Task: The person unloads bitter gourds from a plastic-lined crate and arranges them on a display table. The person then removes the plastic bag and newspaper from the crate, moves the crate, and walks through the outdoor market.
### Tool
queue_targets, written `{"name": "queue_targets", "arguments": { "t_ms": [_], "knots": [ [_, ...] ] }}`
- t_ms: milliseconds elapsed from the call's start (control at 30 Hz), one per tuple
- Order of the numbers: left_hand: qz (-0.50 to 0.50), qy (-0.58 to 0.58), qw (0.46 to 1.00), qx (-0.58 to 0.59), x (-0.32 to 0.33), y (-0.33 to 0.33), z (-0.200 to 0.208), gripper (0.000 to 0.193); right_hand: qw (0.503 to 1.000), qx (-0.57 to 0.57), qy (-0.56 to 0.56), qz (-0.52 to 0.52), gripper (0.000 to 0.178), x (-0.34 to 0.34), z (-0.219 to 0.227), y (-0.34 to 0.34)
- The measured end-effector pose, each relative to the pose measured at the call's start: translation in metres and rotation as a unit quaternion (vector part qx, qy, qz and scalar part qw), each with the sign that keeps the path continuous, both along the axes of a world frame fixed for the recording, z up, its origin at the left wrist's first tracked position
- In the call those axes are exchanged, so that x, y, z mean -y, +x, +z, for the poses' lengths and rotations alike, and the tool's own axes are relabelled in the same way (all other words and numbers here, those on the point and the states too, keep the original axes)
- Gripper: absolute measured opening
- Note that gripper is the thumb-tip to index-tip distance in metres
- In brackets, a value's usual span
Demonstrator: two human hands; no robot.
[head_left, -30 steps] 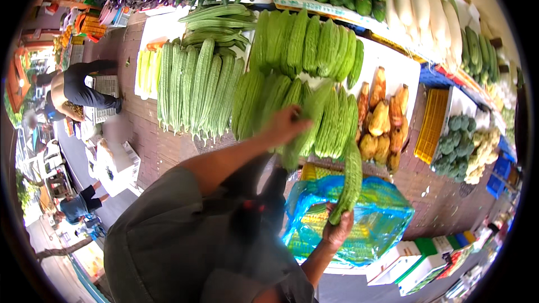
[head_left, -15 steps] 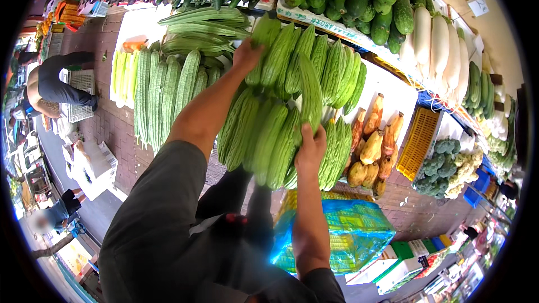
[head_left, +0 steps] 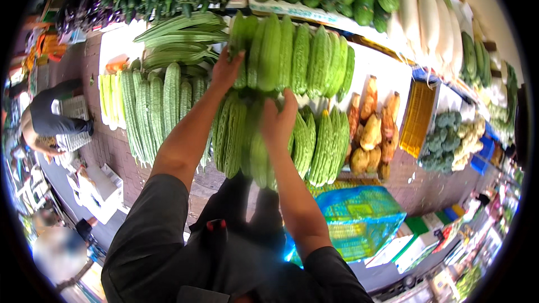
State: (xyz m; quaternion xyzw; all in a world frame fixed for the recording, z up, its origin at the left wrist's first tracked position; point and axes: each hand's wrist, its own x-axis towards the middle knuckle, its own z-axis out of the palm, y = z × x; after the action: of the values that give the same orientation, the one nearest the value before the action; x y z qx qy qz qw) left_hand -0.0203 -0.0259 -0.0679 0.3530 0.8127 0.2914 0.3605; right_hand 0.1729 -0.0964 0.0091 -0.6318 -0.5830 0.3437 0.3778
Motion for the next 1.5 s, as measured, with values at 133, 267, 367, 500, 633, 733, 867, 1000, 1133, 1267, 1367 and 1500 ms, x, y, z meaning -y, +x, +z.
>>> {"name": "queue_targets", "arguments": {
  "t_ms": [133,267,367,500,633,733,867,1000,1133,1267,1367,1500],
  "knots": [
    [0.009,0.036,0.999,-0.009,0.012,0.018,0.031,0.08,0.996,-0.077,-0.036,-0.036,0.044,0.073,0.032,0.105],
    [-0.031,0.111,0.991,0.063,0.049,0.058,0.077,0.06,0.947,-0.143,-0.072,-0.278,0.024,0.15,0.072,0.218],
    [-0.085,0.141,0.959,0.229,0.086,0.121,0.114,0.037,0.918,0.013,-0.106,-0.381,0.037,0.212,0.096,0.307],
    [-0.319,0.017,0.917,0.239,0.17,0.259,0.178,0.026,0.799,-0.139,-0.097,-0.577,0.034,0.322,0.058,0.405],
    [-0.587,-0.016,0.732,0.345,0.28,0.379,0.158,0.026,0.677,-0.337,-0.1,-0.646,0.018,0.403,-0.023,0.441],
    [-0.701,-0.149,0.656,0.236,0.343,0.437,0.099,0.037,0.665,-0.371,-0.161,-0.628,0.021,0.423,-0.088,0.429],
    [-0.722,-0.227,0.642,0.121,0.375,0.484,0.027,0.046,0.743,-0.319,-0.162,-0.566,0.032,0.465,-0.198,0.418],
    [-0.656,-0.194,0.717,0.138,0.357,0.527,-0.04,0.044,0.799,0.048,-0.347,-0.488,0.055,0.462,-0.243,0.393],
    [-0.599,-0.153,0.776,0.122,0.353,0.545,-0.058,0.042,0.789,0.02,-0.443,-0.425,0.063,0.464,-0.245,0.393],
    [-0.615,-0.233,0.739,0.145,0.389,0.528,-0.035,0.042,0.723,0.067,-0.525,-0.443,0.059,0.476,-0.237,0.406],
    [-0.56,-0.294,0.753,0.183,0.405,0.489,-0.041,0.04,0.75,0.129,-0.464,-0.454,0.062,0.456,-0.178,0.397],
    [-0.497,-0.304,0.766,0.271,0.423,0.483,0.001,0.033,0.794,0.13,-0.318,-0.502,0.064,0.469,-0.117,0.395]
  ]
}}
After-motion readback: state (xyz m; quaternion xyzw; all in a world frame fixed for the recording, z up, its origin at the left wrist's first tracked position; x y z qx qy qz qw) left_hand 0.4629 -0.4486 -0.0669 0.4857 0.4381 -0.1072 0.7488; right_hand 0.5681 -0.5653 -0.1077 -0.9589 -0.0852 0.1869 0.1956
